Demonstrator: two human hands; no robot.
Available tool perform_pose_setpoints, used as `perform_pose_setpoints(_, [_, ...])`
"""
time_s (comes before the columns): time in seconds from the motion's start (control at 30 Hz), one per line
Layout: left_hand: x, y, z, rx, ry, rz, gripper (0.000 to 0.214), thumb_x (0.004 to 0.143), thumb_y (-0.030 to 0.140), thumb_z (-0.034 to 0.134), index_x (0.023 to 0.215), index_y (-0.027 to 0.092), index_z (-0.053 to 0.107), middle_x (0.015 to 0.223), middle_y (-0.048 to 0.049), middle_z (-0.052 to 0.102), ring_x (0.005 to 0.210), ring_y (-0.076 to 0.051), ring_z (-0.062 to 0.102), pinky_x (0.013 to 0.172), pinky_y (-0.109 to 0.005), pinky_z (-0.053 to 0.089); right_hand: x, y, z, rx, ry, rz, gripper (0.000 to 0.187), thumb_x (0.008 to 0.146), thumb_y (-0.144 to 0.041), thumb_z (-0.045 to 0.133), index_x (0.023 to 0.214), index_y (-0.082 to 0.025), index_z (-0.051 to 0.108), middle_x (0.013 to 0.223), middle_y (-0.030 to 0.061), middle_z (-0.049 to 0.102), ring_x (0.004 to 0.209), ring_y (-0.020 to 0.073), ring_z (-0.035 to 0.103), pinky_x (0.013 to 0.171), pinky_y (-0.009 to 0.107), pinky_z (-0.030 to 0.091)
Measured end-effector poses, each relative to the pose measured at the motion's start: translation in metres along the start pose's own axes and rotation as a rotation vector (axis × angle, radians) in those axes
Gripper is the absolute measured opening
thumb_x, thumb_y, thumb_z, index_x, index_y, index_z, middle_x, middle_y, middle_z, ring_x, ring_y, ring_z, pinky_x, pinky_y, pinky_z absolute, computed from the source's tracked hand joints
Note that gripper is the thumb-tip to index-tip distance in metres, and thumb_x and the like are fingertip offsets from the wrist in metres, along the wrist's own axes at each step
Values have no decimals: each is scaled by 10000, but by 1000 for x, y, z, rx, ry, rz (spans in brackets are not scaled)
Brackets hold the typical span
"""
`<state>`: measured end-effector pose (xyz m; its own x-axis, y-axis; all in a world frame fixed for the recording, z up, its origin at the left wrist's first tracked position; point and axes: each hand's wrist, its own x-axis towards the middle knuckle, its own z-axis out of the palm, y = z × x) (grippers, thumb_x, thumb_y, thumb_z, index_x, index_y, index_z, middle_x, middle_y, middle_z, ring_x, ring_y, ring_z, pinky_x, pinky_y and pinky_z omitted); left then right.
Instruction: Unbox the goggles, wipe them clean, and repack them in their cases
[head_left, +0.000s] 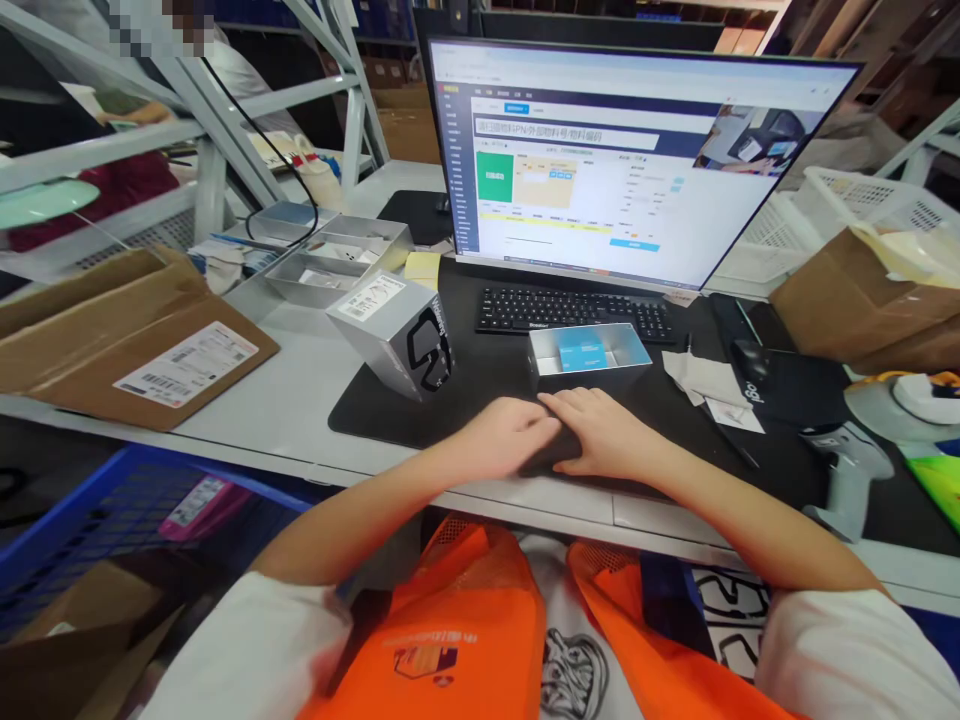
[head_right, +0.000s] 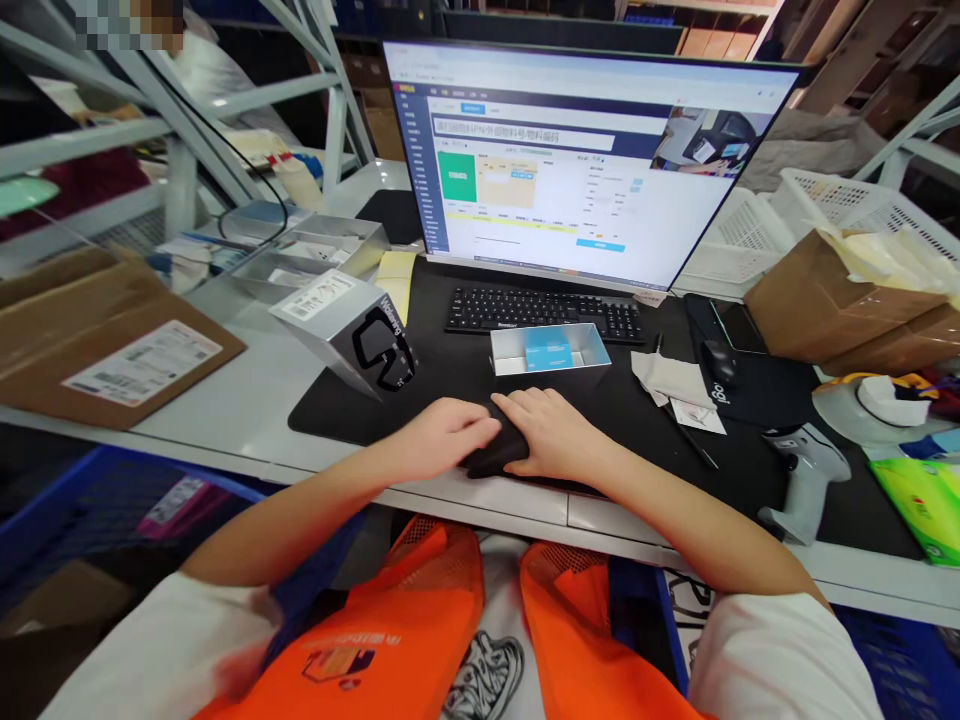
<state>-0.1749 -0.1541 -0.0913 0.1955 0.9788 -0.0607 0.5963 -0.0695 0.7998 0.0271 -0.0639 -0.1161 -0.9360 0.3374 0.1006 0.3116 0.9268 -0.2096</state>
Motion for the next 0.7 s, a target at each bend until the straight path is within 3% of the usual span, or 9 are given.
perform_pose_setpoints(0.1, [13,26,20,254,8,135,334,959,353,514,752,162,694,803,-62,721,725,-184,616,647,-301,429,-2,0,6,80,38,-36,895,791,-489,778,1518,-100,431,1387,221,581,1256,381,544,1037,571,429])
perform_pose_setpoints(0.17, [16,29,28,290,68,152,327,969,353,521,753,169,684,800,-57,722,716,-182,620,656,-303,436,-5,0,7,166,104,-40,811,814,-482,752,1468,-96,468,1436,232,542,1364,379,470,1107,581,369])
perform_pose_setpoints(0.3, [10,9,28,200,180,328,348,1011,390,476,760,190,611,781,-37,677,735,-174,602,683,-305,453,0,-4,6,242,193,25,236,879,-295,657,1066,-152,665,1283,179,629,1282,324,546,1077,536,401])
perform_pose_setpoints(0.37, [2,-6,25,197,225,439,331,1016,392,470,777,196,589,806,-48,660,795,-189,602,739,-325,477,7,-10,6,214,162,17,122,893,-232,622,972,-171,692,1250,155,638,1213,304,585,1051,533,414])
perform_pose_setpoints(0.53, [-19,-37,20,346,337,366,183,955,363,611,948,181,620,981,-78,672,935,-229,606,835,-378,505,18,-22,7,216,208,51,229,980,-220,535,844,-167,712,1198,135,656,1110,261,625,1020,509,453])
perform_pose_setpoints(0.6, [-23,-40,21,433,314,321,193,928,341,661,1033,181,637,1067,-81,682,988,-245,603,861,-395,501,20,-27,10,222,267,61,255,975,-208,530,791,-161,700,1189,144,651,1115,264,617,1001,480,483])
perform_pose_setpoints(0.7, [-24,-37,27,551,289,278,146,960,316,609,1007,182,647,1032,-77,686,958,-250,595,812,-397,481,21,-31,13,212,336,23,259,954,-193,525,745,-155,674,1162,157,643,1115,271,603,971,442,510])
